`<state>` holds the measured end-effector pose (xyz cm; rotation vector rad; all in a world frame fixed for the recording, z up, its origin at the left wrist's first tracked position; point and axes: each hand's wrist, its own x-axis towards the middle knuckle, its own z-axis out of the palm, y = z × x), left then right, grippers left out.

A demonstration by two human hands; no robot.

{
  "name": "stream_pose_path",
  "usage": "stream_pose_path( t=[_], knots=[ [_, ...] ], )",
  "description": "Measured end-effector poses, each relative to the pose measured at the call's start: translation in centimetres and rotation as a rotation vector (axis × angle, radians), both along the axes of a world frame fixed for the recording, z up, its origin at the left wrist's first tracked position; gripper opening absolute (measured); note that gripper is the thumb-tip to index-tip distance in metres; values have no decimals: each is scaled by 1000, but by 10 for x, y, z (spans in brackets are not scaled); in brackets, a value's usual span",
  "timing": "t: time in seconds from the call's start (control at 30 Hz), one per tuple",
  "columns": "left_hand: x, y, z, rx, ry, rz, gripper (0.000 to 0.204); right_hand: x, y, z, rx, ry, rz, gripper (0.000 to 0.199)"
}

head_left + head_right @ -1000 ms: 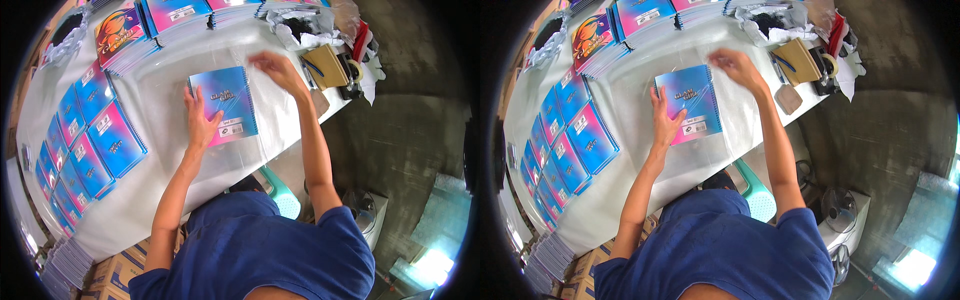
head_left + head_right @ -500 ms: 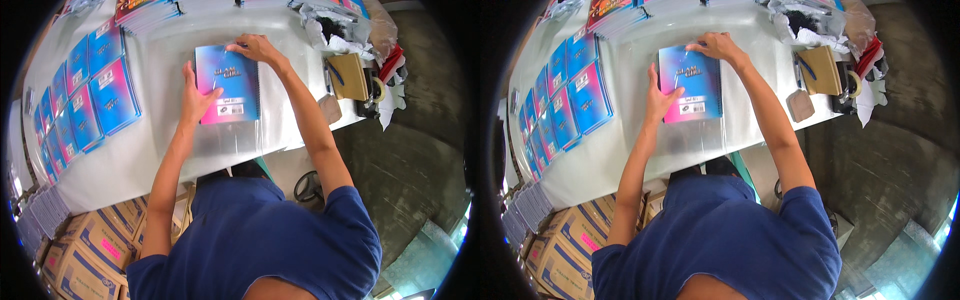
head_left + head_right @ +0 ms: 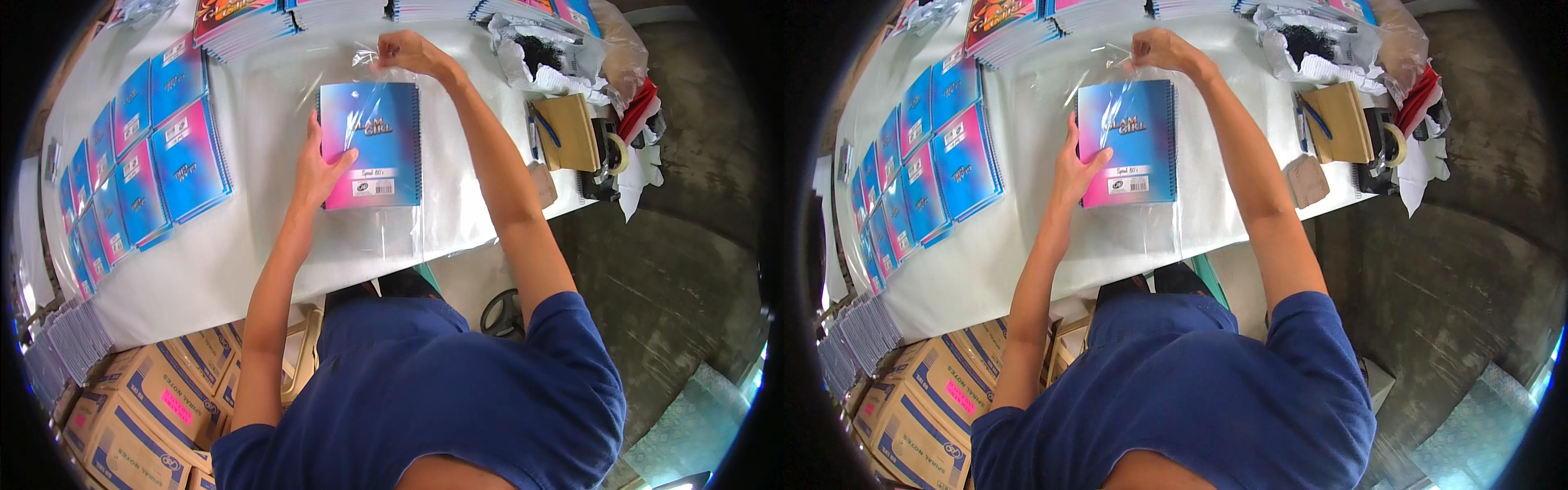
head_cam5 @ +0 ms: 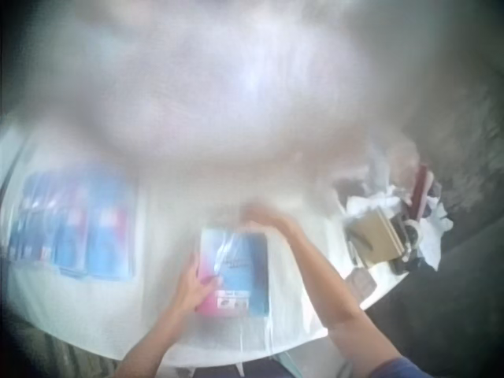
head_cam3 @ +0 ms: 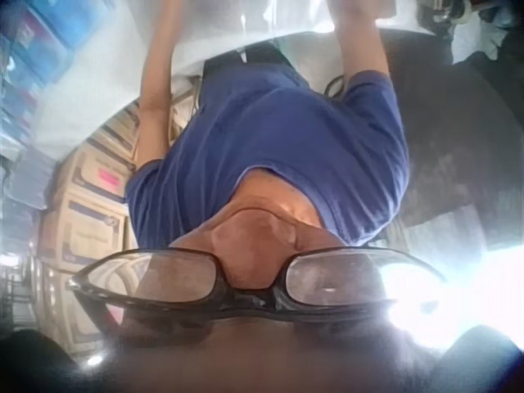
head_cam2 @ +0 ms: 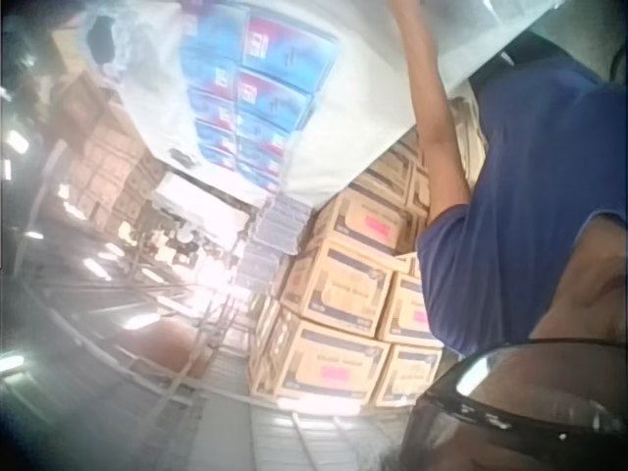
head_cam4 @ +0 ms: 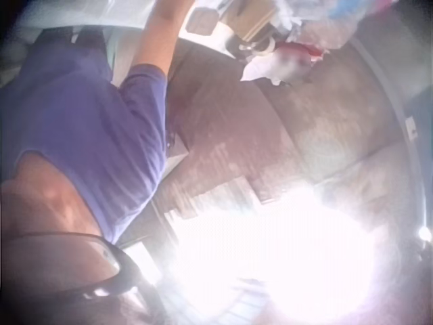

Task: The person stacks several spiral notebooks, slides them into a plastic bag, and seals the opening with tape from a dispenser.

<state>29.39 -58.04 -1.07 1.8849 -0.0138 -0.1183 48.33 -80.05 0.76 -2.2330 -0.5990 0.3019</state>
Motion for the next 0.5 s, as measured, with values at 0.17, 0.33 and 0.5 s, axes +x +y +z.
stream_pose_path(
  t=[0.17,0.33,0.5],
  knots=[
    [-3,5,5,-124,56,-1,89,-17,-6,23,144,-768,-438,16],
    [-1,6,6,-114,27,-16,87,-152,-9,20,67,-609,-202,15],
    [-1,7,-4,-17,-59,19,81,-227,33,28,-154,-431,-152,30]
  ],
)
